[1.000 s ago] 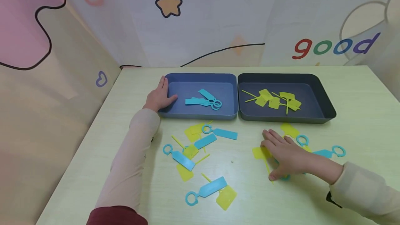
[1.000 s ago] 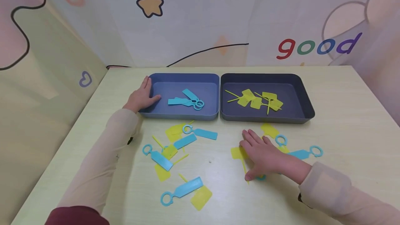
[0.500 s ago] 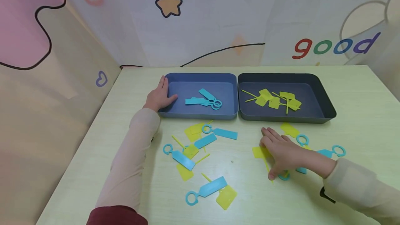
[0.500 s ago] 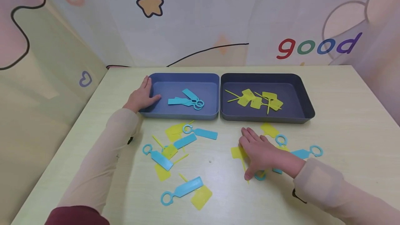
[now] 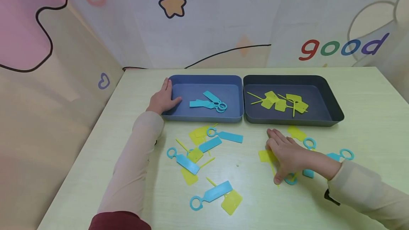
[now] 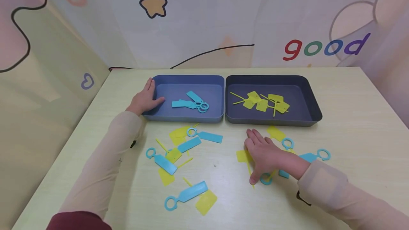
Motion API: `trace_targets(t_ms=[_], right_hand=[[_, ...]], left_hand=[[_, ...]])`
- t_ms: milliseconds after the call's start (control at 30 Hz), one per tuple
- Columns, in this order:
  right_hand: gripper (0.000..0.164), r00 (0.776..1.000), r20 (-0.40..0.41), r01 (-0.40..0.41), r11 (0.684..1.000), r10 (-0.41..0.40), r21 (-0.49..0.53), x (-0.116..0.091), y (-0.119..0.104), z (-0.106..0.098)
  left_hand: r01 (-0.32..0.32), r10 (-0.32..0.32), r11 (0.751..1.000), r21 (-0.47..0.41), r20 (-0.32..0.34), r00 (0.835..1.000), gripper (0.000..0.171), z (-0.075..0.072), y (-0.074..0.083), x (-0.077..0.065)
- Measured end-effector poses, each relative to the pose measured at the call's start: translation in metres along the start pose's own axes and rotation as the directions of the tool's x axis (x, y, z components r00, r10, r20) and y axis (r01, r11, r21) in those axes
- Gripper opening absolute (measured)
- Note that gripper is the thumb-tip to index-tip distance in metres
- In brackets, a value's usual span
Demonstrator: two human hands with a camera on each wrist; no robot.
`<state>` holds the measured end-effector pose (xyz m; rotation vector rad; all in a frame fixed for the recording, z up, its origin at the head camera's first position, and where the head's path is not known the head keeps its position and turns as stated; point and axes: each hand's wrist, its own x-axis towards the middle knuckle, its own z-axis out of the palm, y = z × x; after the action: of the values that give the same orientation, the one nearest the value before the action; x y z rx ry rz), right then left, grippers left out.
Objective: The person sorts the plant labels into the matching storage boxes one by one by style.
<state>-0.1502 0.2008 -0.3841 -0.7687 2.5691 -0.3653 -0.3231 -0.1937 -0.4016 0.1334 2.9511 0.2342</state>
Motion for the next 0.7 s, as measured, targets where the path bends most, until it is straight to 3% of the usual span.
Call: trace_targets(t_ms=[267,433,700], right_hand=[[0.082,0.996,-0.059,0.063,0.991,-0.070,-0.119,0.0008,-0.0016,0.0010],[0.087,0.995,-0.085,0.037,0.979,-0.055,-0.198,0.0010,-0.0026,0.0016],[0.086,0.995,-0.087,0.032,0.970,-0.055,-0.243,0.0015,-0.0063,0.0005]], left_hand=[[-0.001,0.001,1.000,0.003,0.005,1.000,0.087,0.0002,-0.0004,-0.0001],[-0.001,0.001,1.000,0.005,0.003,1.000,0.086,-0.0001,0.0001,-0.0002],[0.001,-0.001,1.000,-0.001,0.002,1.000,0.086,-0.0002,0.0001,-0.0009]])
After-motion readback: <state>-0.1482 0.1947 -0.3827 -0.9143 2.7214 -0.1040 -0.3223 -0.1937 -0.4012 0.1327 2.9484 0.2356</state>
